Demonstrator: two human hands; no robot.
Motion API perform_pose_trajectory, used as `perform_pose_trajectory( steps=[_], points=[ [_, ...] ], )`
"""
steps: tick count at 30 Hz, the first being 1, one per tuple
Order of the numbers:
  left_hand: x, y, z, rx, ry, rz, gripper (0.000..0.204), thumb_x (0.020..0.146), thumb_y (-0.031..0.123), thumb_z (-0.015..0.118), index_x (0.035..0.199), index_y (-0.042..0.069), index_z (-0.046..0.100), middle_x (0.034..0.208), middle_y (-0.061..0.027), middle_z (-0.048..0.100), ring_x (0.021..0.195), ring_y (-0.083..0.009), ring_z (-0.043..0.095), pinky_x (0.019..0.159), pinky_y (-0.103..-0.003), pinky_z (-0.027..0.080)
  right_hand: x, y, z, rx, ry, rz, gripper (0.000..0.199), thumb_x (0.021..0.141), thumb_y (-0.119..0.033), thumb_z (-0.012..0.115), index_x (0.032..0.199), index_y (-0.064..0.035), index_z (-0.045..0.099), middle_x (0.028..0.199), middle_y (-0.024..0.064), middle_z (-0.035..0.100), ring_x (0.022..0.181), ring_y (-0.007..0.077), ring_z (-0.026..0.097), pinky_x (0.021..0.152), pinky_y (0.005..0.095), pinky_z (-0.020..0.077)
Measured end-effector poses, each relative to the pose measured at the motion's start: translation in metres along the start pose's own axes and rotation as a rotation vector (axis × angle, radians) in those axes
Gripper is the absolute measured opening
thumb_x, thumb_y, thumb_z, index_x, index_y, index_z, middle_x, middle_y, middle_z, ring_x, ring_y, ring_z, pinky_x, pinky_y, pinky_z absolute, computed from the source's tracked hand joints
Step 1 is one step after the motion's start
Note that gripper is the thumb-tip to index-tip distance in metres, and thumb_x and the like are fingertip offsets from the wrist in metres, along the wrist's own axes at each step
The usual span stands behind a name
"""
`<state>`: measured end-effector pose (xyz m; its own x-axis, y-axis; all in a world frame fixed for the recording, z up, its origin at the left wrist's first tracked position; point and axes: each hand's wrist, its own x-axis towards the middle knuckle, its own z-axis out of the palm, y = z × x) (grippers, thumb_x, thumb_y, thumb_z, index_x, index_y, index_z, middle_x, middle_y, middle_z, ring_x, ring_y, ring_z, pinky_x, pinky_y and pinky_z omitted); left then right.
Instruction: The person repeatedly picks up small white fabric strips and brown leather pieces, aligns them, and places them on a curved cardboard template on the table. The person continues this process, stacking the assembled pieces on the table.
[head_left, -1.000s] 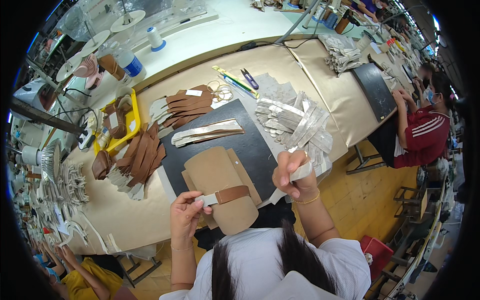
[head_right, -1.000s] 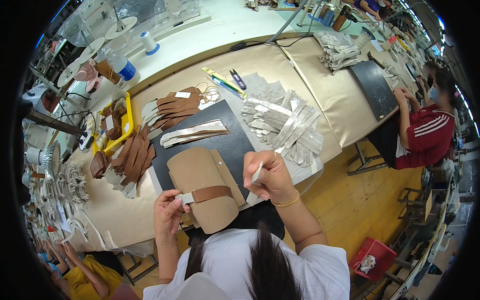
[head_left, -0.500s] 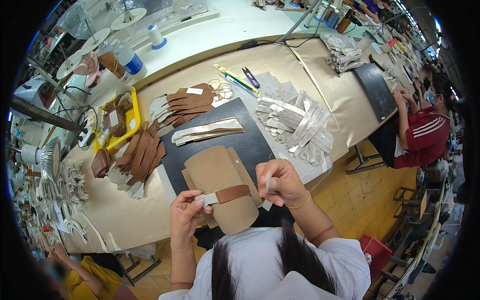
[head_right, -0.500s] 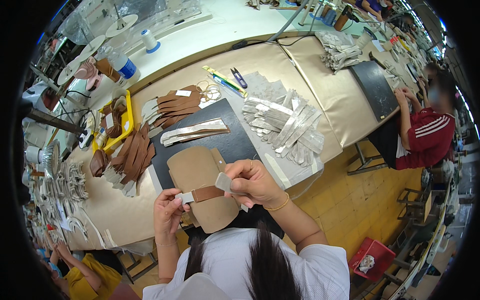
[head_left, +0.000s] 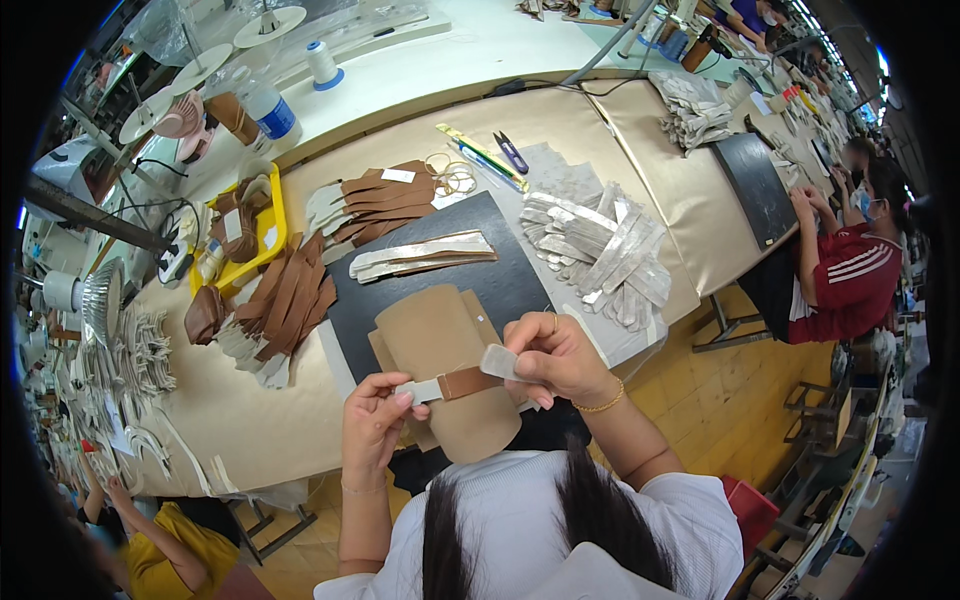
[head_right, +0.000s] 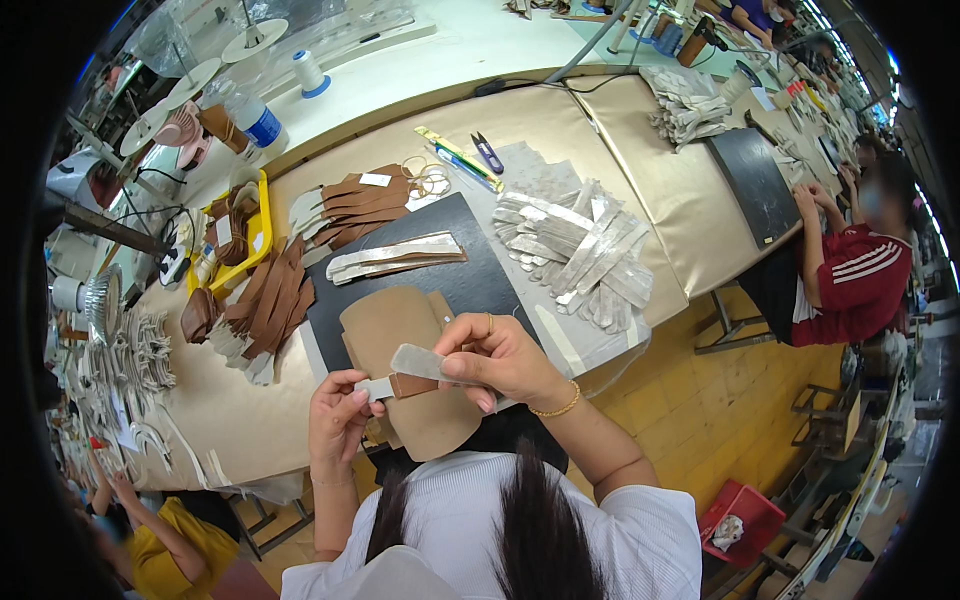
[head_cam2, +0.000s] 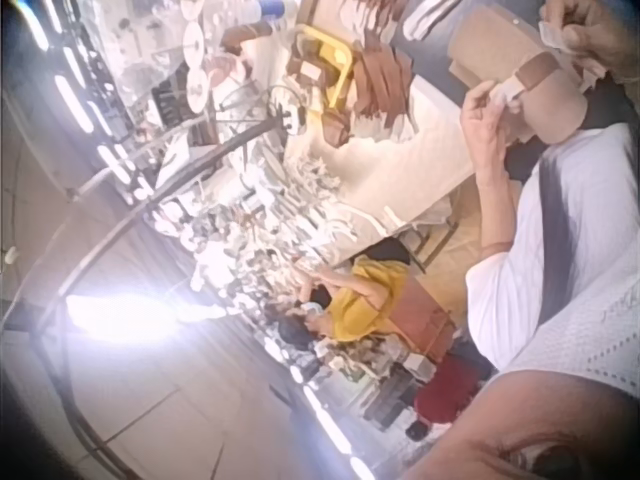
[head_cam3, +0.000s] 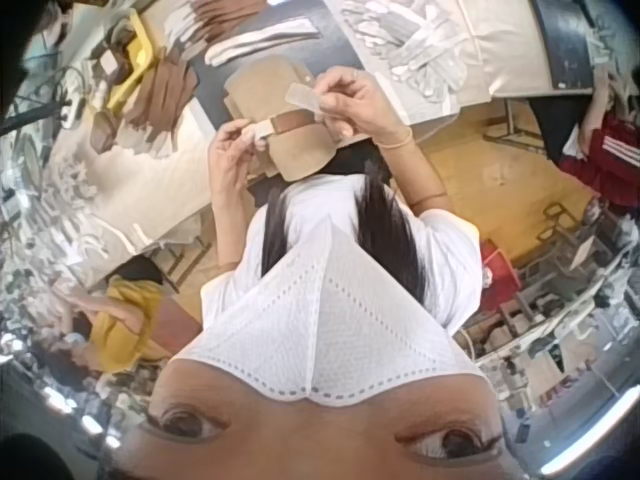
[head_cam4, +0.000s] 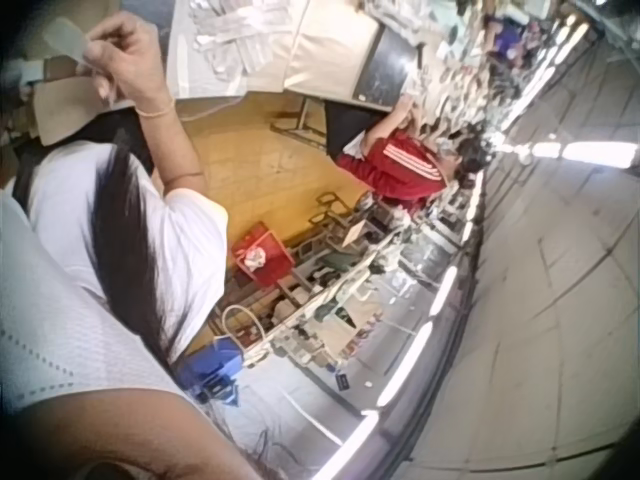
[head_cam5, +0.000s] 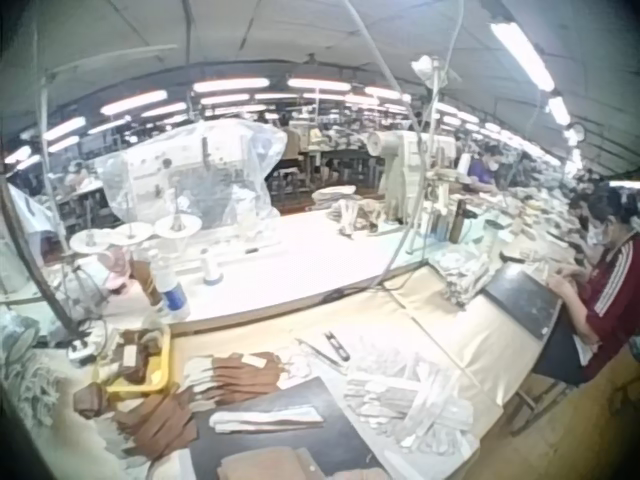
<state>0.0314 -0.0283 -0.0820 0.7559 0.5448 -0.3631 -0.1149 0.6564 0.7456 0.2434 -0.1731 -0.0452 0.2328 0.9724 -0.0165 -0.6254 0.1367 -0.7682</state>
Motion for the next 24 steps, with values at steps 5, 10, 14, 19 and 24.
perform_pose_trajectory(
  steps=[5, 10, 14, 19, 24],
  points=[
    [-0.002, 0.000, -0.001, 0.044, 0.008, -0.011, 0.020, 0.086, -0.001, 0.057, 0.106, -0.004, 0.054, 0.085, -0.0144, 0.064, 0.071, -0.0188, 0.066, 0.068, -0.028, 0.055, 0.012, -0.017, 0.008, -0.425, 0.191, 0.142, 0.016, 0.089, -0.014, 0.064, 0.096, -0.0001, 0.061, 0.073, 0.0012, 0.062, 0.050, 0.0024, 0.053, 0.045, 0.0157, 0.0404],
    [-0.003, 0.002, -0.002, 0.028, -0.007, -0.019, 0.019, 0.088, -0.001, 0.056, 0.106, -0.005, 0.054, 0.086, -0.0147, 0.065, 0.073, -0.0188, 0.066, 0.070, -0.029, 0.055, 0.017, -0.033, 0.012, -0.565, 0.234, 0.137, 0.018, 0.086, -0.016, 0.068, 0.091, -0.0003, 0.061, 0.072, 0.0008, 0.062, 0.053, 0.0023, 0.054, 0.045, 0.0159, 0.0422],
    [-0.003, 0.001, -0.003, -0.013, -0.034, -0.028, 0.020, 0.088, -0.002, 0.056, 0.108, -0.006, 0.055, 0.087, -0.0145, 0.065, 0.076, -0.0190, 0.066, 0.073, -0.030, 0.055, 0.020, -0.039, 0.015, -0.592, 0.241, 0.141, 0.019, 0.085, -0.017, 0.070, 0.088, -0.0006, 0.060, 0.070, 0.0006, 0.062, 0.052, 0.0023, 0.054, 0.044, 0.0158, 0.0428],
    [-0.005, 0.000, -0.002, -0.014, -0.029, -0.030, 0.022, 0.088, -0.002, 0.056, 0.110, -0.006, 0.054, 0.087, -0.0144, 0.065, 0.077, -0.0187, 0.066, 0.072, -0.030, 0.055, 0.023, -0.041, 0.021, -0.626, 0.213, 0.150, 0.019, 0.084, -0.016, 0.070, 0.088, -0.0002, 0.060, 0.068, 0.0015, 0.062, 0.051, 0.0021, 0.053, 0.044, 0.0155, 0.0414],
    [-0.008, -0.002, 0.000, -0.009, 0.011, 0.015, 0.025, 0.087, -0.003, 0.057, 0.112, -0.006, 0.052, 0.087, -0.0142, 0.064, 0.075, -0.0181, 0.066, 0.070, -0.028, 0.055, 0.028, -0.048, 0.025, -0.674, 0.266, 0.157, 0.017, 0.083, -0.012, 0.071, 0.084, -0.0013, 0.058, 0.067, 0.0020, 0.061, 0.049, 0.0023, 0.053, 0.040, 0.0148, 0.0393]
  ],
)
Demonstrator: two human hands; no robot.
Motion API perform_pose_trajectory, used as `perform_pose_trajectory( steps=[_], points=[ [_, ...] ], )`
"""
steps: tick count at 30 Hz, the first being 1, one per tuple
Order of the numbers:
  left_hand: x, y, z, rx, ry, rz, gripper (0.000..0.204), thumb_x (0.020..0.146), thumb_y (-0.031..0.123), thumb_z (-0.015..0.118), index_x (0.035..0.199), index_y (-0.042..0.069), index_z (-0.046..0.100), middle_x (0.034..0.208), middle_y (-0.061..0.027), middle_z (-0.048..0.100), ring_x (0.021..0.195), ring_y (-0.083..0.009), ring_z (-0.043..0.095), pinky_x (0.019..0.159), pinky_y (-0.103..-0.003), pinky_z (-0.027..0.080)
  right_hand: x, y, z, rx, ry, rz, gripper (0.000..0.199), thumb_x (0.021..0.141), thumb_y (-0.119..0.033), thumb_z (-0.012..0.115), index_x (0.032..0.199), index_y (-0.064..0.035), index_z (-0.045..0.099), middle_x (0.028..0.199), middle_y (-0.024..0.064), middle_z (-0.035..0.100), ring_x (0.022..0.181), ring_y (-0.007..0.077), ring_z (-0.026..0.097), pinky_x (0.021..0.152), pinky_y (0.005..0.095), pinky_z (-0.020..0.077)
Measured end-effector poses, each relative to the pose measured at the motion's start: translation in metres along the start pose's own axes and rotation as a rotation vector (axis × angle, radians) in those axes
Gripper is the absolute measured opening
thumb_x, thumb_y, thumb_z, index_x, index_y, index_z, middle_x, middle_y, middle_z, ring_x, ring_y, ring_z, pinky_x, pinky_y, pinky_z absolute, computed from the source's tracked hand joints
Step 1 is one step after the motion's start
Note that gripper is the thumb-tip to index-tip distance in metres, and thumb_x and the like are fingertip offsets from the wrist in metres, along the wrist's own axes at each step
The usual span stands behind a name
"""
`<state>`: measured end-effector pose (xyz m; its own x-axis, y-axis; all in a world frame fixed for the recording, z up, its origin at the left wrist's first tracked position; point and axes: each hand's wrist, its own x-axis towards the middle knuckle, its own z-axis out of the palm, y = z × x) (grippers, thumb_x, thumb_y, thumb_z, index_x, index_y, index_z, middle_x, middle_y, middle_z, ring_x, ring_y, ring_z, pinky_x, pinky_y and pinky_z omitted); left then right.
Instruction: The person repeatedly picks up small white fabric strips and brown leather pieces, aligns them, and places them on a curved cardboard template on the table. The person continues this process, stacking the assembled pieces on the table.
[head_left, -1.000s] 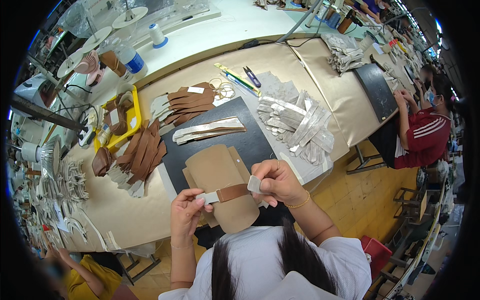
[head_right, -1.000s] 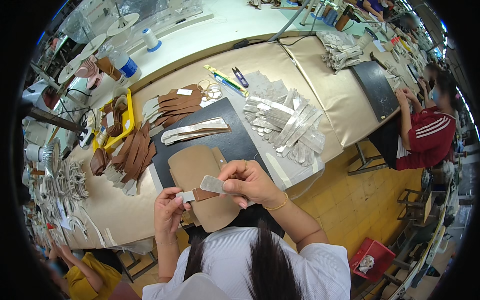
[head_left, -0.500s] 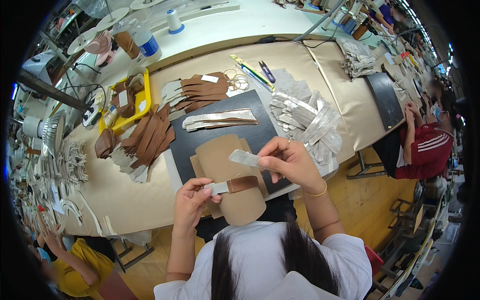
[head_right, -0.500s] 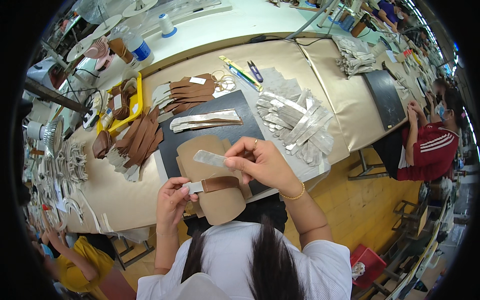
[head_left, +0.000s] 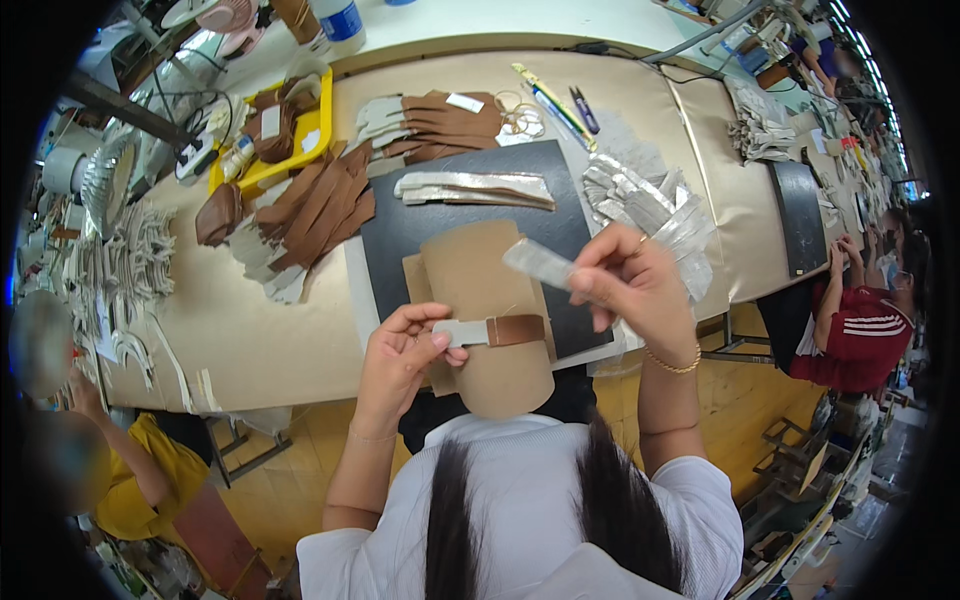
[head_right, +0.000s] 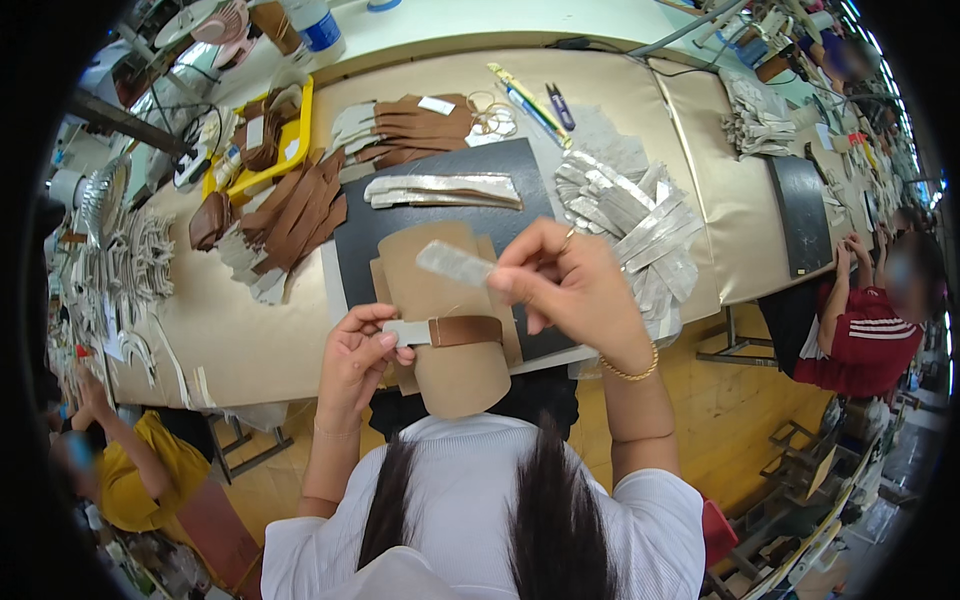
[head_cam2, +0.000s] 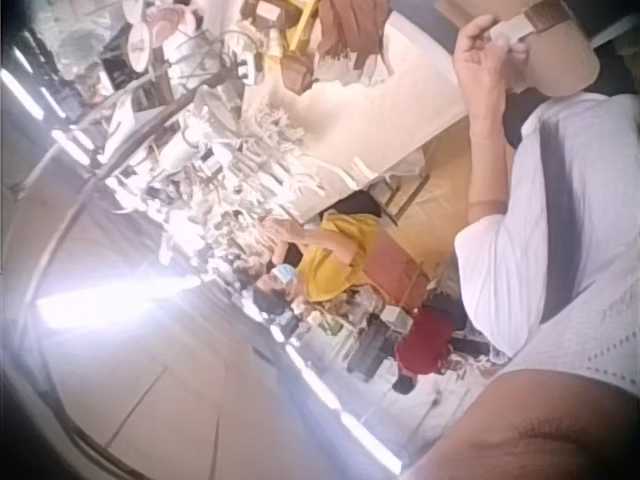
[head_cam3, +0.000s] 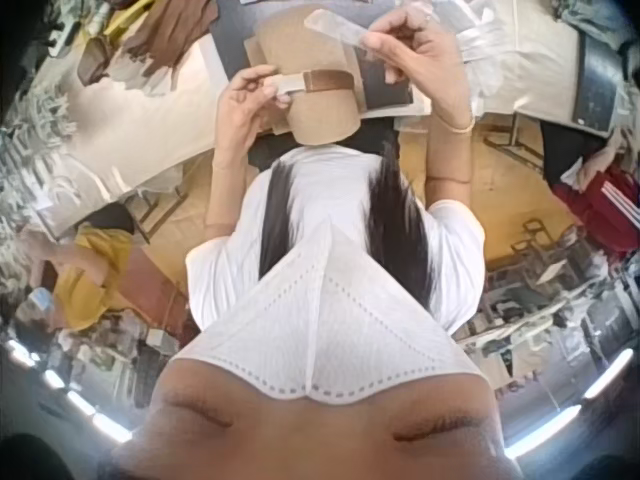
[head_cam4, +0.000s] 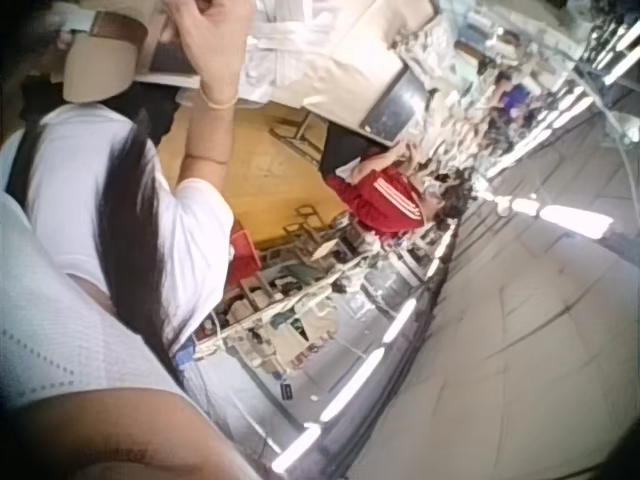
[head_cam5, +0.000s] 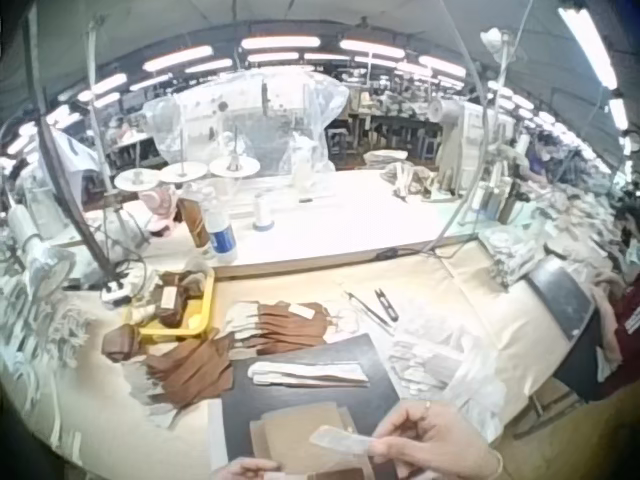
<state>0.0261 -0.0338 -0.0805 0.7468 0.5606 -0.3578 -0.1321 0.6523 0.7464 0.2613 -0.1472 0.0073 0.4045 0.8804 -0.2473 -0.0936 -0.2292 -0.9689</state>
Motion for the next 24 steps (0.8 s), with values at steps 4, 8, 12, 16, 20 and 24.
perform_pose_trajectory(
  steps=[4, 8, 12, 16, 20, 24],
  points=[
    [-0.001, 0.001, -0.003, -0.020, -0.029, 0.018, 0.025, 0.087, -0.003, 0.057, 0.111, -0.006, 0.053, 0.089, -0.0148, 0.063, 0.075, -0.0185, 0.066, 0.067, -0.028, 0.055, -0.001, -0.015, -0.007, -0.051, 0.031, 0.032, 0.016, 0.081, -0.010, 0.072, 0.082, -0.0015, 0.058, 0.064, 0.0030, 0.061, 0.044, 0.0025, 0.050, 0.038, 0.0151, 0.0368],
    [-0.005, 0.003, -0.002, 0.015, -0.028, 0.018, 0.022, 0.091, 0.002, 0.054, 0.112, -0.006, 0.055, 0.090, -0.0172, 0.064, 0.081, -0.0217, 0.067, 0.070, -0.030, 0.056, 0.004, -0.016, 0.003, -0.179, -0.164, 0.173, 0.016, 0.081, -0.012, 0.072, 0.080, 0.0001, 0.061, 0.061, 0.0010, 0.060, 0.043, 0.0020, 0.049, 0.038, 0.0162, 0.0368],
    [-0.009, 0.005, -0.001, -0.058, -0.045, 0.025, 0.032, 0.099, 0.019, 0.044, 0.113, -0.008, 0.054, 0.093, -0.0200, 0.064, 0.081, -0.0241, 0.067, 0.072, -0.031, 0.056, 0.012, -0.010, 0.029, -0.271, -0.314, 0.256, 0.016, 0.081, -0.010, 0.071, 0.079, 0.0014, 0.060, 0.061, 0.0024, 0.060, 0.046, 0.0014, 0.051, 0.038, 0.0148, 0.0378],
    [-0.010, 0.009, 0.002, -0.040, -0.034, 0.031, 0.043, 0.102, 0.028, 0.035, 0.113, -0.011, 0.051, 0.093, -0.0236, 0.064, 0.079, -0.0267, 0.068, 0.071, -0.033, 0.057, 0.018, -0.001, 0.043, -0.324, -0.361, 0.259, 0.019, 0.082, -0.014, 0.071, 0.077, 0.0012, 0.060, 0.059, 0.0019, 0.059, 0.045, 0.0026, 0.052, 0.039, 0.0167, 0.0390],
    [-0.011, 0.010, 0.002, -0.013, -0.034, 0.025, 0.043, 0.102, 0.027, 0.034, 0.113, -0.011, 0.051, 0.093, -0.0240, 0.064, 0.080, -0.0272, 0.068, 0.071, -0.033, 0.057, 0.019, 0.005, 0.049, -0.391, -0.344, 0.234, 0.023, 0.083, -0.019, 0.070, 0.074, 0.0004, 0.062, 0.055, 0.0018, 0.059, 0.042, 0.0055, 0.053, 0.040, 0.0195, 0.0409],
    [-0.011, 0.009, 0.001, 0.000, -0.027, 0.026, 0.032, 0.099, 0.018, 0.042, 0.113, -0.009, 0.053, 0.094, -0.0224, 0.064, 0.079, -0.0252, 0.068, 0.070, -0.031, 0.058, 0.020, 0.007, 0.051, -0.398, -0.330, 0.246, 0.024, 0.083, -0.020, 0.070, 0.074, 0.0008, 0.062, 0.055, 0.0019, 0.059, 0.042, 0.0059, 0.055, 0.041, 0.0193, 0.0413]
  ],
)
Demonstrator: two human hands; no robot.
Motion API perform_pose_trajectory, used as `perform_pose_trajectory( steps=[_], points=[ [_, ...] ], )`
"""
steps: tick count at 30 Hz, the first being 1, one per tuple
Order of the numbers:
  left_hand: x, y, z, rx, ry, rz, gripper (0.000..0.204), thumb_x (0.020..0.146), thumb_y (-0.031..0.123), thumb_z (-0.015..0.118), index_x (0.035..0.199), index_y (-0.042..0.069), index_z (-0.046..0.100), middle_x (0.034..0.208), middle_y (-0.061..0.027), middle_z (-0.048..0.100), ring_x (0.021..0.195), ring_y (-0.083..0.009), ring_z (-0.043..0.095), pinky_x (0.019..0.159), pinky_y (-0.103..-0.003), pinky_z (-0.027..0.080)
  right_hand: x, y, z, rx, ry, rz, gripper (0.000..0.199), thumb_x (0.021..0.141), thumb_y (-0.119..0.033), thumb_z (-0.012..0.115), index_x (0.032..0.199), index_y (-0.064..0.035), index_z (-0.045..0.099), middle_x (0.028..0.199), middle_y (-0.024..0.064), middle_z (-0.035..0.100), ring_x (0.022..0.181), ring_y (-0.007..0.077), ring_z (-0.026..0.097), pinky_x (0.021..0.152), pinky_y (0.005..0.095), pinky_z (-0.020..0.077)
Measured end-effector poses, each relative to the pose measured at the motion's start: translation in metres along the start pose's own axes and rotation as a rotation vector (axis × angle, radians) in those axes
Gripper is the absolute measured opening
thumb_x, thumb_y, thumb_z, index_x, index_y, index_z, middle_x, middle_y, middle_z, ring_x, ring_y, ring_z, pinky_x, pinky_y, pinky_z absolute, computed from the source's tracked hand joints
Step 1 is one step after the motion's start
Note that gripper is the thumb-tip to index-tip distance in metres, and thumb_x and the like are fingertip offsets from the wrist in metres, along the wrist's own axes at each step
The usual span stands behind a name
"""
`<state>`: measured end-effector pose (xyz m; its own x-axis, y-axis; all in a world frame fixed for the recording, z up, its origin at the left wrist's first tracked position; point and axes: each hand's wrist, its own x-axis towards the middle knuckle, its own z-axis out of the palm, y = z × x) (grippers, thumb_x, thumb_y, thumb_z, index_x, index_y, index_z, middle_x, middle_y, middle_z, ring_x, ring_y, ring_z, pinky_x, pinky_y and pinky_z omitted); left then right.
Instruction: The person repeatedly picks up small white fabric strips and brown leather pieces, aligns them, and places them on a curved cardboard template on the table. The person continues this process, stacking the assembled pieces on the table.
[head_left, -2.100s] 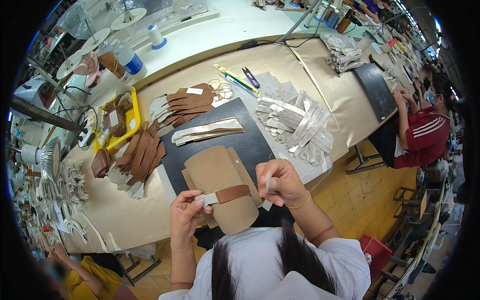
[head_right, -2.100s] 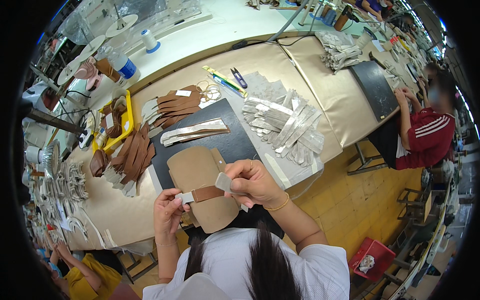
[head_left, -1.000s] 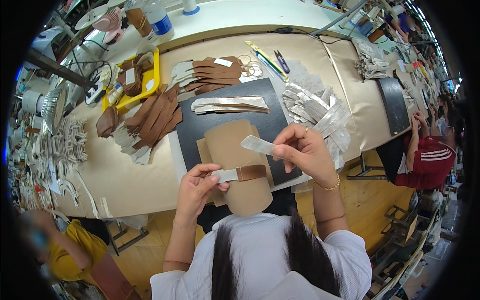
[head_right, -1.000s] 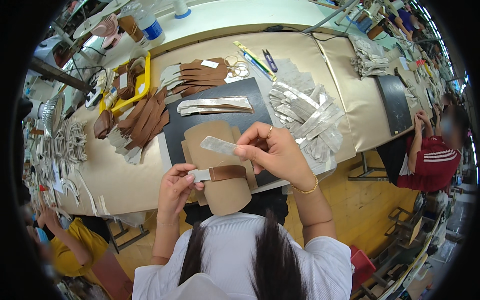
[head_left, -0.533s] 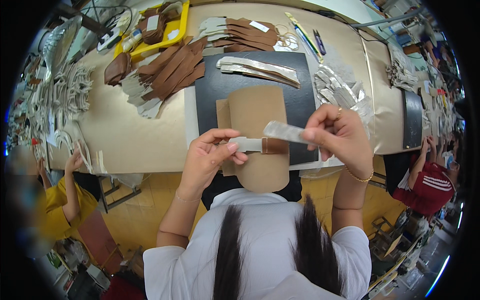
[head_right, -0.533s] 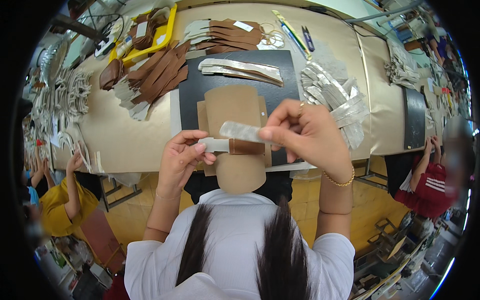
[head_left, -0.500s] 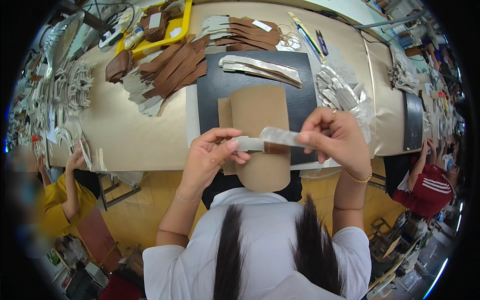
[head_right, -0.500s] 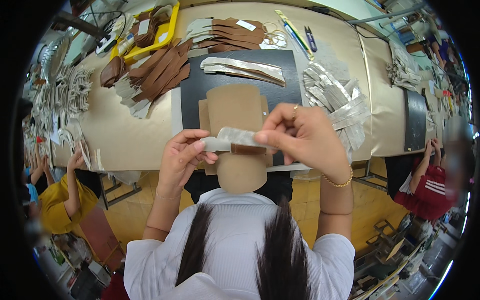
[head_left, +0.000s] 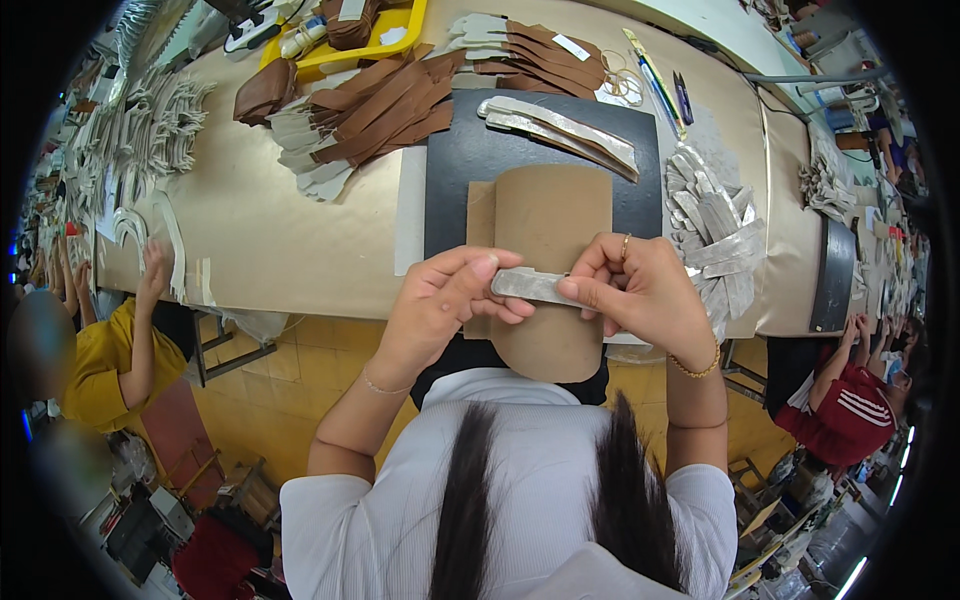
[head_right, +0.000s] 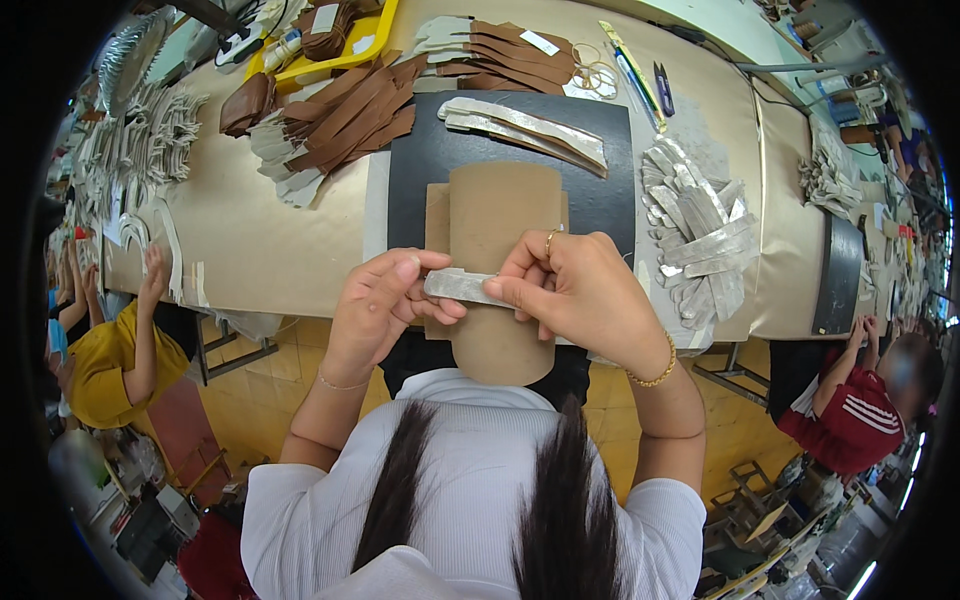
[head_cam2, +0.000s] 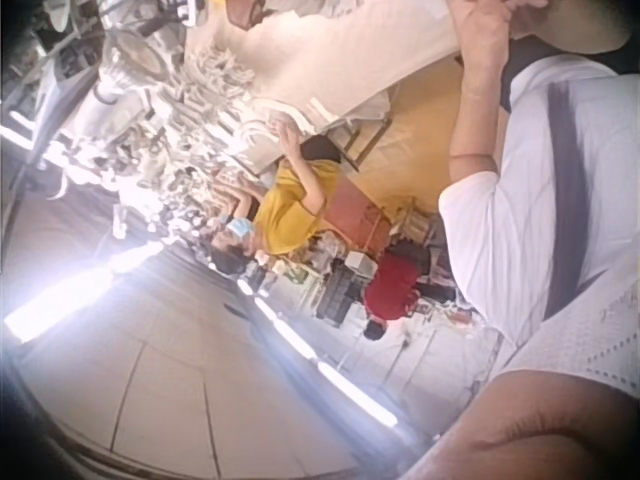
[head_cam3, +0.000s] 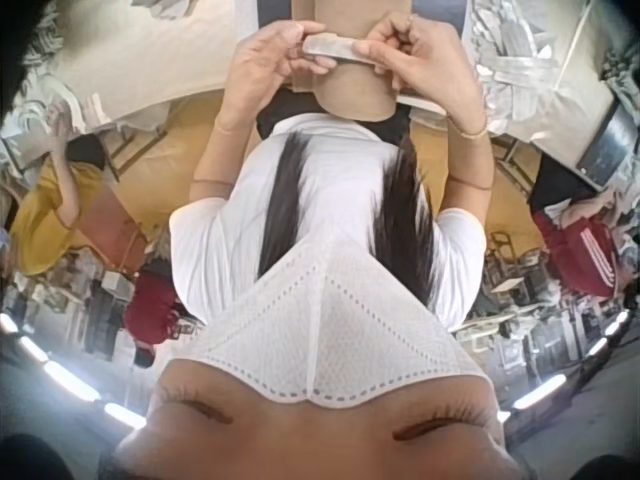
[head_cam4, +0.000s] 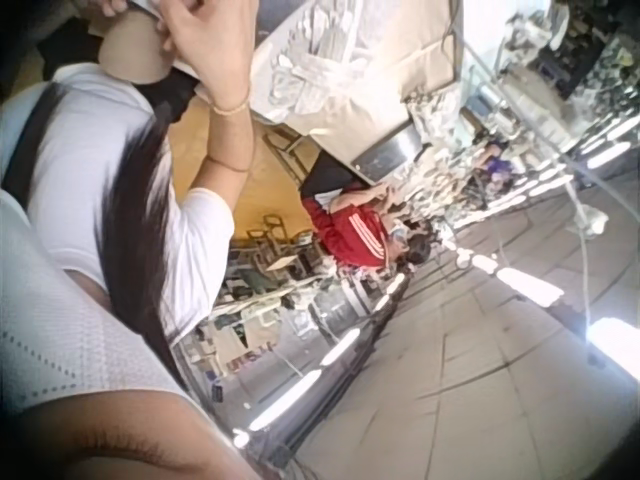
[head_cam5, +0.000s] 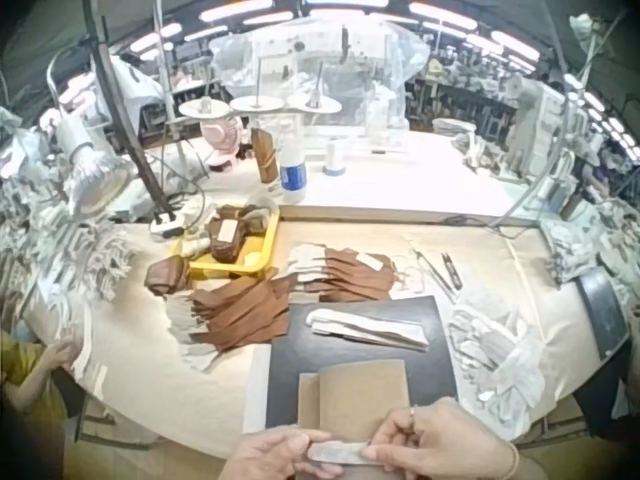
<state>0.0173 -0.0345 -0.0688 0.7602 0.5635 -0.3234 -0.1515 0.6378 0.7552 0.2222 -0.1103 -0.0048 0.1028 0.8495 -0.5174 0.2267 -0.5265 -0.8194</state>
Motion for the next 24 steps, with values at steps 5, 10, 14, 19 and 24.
perform_pose_trajectory(
  steps=[5, 10, 14, 19, 24],
  points=[
    [0.0004, -0.0002, 0.0033, 0.083, 0.032, 0.030, 0.023, 0.089, 0.000, 0.057, 0.111, -0.008, 0.057, 0.093, -0.0189, 0.065, 0.077, -0.0217, 0.068, 0.068, -0.028, 0.057, 0.0000, -0.0001, 0.0019, -0.034, 0.020, -0.014, 0.023, 0.082, -0.020, 0.070, 0.074, 0.0008, 0.062, 0.055, 0.0018, 0.059, 0.043, 0.0060, 0.056, 0.041, 0.0194, 0.0418],
    [-0.0001, -0.0003, 0.0037, 0.070, 0.043, 0.037, 0.023, 0.088, -0.002, 0.059, 0.110, -0.008, 0.057, 0.092, -0.0152, 0.063, 0.078, -0.0219, 0.068, 0.068, -0.028, 0.057, 0.0003, 0.0026, 0.0032, -0.030, 0.027, -0.032, 0.023, 0.082, -0.019, 0.070, 0.075, 0.0012, 0.062, 0.055, 0.0023, 0.060, 0.044, 0.0062, 0.056, 0.042, 0.0196, 0.0421],
    [0.0001, 0.0001, 0.0044, 0.077, 0.049, 0.040, 0.022, 0.088, -0.002, 0.058, 0.109, -0.009, 0.057, 0.090, -0.0132, 0.060, 0.077, -0.0225, 0.068, 0.068, -0.028, 0.057, -0.0003, 0.0024, 0.0039, -0.028, 0.035, -0.036, 0.023, 0.082, -0.019, 0.070, 0.076, 0.0016, 0.062, 0.054, 0.0029, 0.060, 0.044, 0.0067, 0.057, 0.042, 0.0196, 0.0421],
    [-0.0005, 0.0002, 0.0048, 0.092, 0.053, 0.051, 0.022, 0.088, -0.002, 0.058, 0.109, -0.009, 0.057, 0.090, -0.0126, 0.059, 0.078, -0.0228, 0.068, 0.067, -0.028, 0.057, -0.0011, 0.0020, 0.0057, -0.036, 0.049, -0.043, 0.022, 0.082, -0.018, 0.070, 0.076, 0.0017, 0.062, 0.054, 0.0034, 0.060, 0.044, 0.0074, 0.057, 0.042, 0.0202, 0.0421],
    [0.0018, -0.0036, 0.0038, 0.121, 0.064, 0.076, 0.023, 0.088, -0.001, 0.057, 0.109, -0.010, 0.056, 0.089, -0.0155, 0.063, 0.076, -0.0222, 0.068, 0.066, -0.028, 0.057, -0.0023, 0.0040, 0.0055, -0.030, 0.056, -0.033, 0.020, 0.081, -0.017, 0.071, 0.078, 0.0012, 0.064, 0.055, 0.0041, 0.060, 0.046, 0.0076, 0.057, 0.044, 0.0208, 0.0425]
  ],
)
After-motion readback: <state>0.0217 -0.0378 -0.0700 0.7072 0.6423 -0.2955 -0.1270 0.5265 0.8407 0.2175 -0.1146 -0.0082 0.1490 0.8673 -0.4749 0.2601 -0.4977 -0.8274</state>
